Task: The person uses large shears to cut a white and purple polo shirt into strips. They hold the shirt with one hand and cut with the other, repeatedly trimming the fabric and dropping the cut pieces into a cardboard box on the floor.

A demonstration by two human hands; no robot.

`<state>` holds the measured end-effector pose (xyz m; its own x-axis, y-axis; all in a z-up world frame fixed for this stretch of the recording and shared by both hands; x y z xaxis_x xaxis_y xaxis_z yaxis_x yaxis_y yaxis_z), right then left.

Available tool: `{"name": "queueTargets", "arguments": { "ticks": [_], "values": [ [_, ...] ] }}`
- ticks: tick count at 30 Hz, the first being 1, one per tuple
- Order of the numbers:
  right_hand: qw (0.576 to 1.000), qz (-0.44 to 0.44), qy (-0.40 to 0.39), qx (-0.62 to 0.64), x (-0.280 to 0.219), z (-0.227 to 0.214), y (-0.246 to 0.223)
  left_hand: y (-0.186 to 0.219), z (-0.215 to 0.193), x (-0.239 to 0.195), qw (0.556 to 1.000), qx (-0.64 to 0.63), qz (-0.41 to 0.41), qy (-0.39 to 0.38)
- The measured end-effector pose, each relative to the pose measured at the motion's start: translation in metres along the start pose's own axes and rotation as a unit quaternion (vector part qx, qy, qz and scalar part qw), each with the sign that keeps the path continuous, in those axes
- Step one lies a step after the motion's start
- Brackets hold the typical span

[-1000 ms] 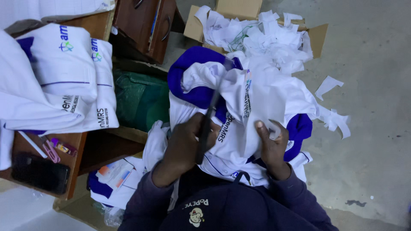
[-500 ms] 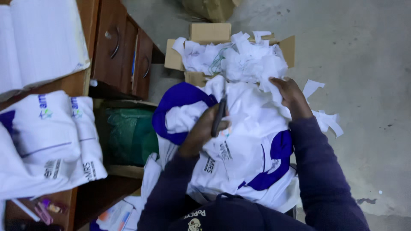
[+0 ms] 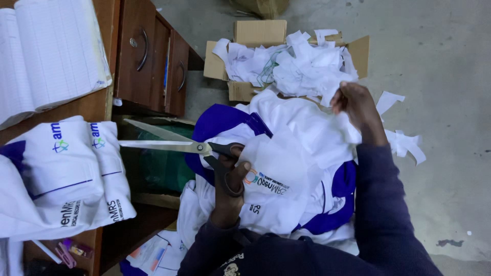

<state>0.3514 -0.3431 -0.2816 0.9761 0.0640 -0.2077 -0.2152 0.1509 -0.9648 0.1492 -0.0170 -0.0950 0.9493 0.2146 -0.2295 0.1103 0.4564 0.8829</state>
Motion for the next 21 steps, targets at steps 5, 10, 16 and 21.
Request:
{"name": "queueTargets", "arguments": {
  "ticks": [5, 10, 16, 21],
  "values": [
    [0.975, 0.096, -0.199, -0.04, -0.19, 0.094, -0.054, -0.003, -0.021, -0.025, 0.999, 0.016, 0.034, 0.032],
    [0.99, -0.013, -0.138, 0.02, -0.248, 0.103, -0.04, -0.04, -0.052, -0.08, 0.996, 0.022, 0.067, 0.046],
    [0.883, -0.382, 0.075, -0.262, -0.235, 0.143, -0.117, -0.028, -0.041, -0.127, 0.974, 0.219, 0.022, 0.057],
    [0.81, -0.423, 0.096, -0.395, -0.253, 0.196, -0.113, -0.003, -0.037, -0.131, 0.997, 0.067, -0.021, 0.012]
  ]
}}
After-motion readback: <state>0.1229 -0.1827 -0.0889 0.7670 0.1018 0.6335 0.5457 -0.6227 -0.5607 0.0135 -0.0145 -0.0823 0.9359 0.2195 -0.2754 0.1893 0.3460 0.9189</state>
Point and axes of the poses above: each hand's wrist, its own x-axis towards the middle knuckle, its own z-axis out of the palm, y = z × x, the point moved 5 cm from there along x, towards the middle knuckle, and after that the axes turned 7 degrees about -z, right-handed, at the moved point
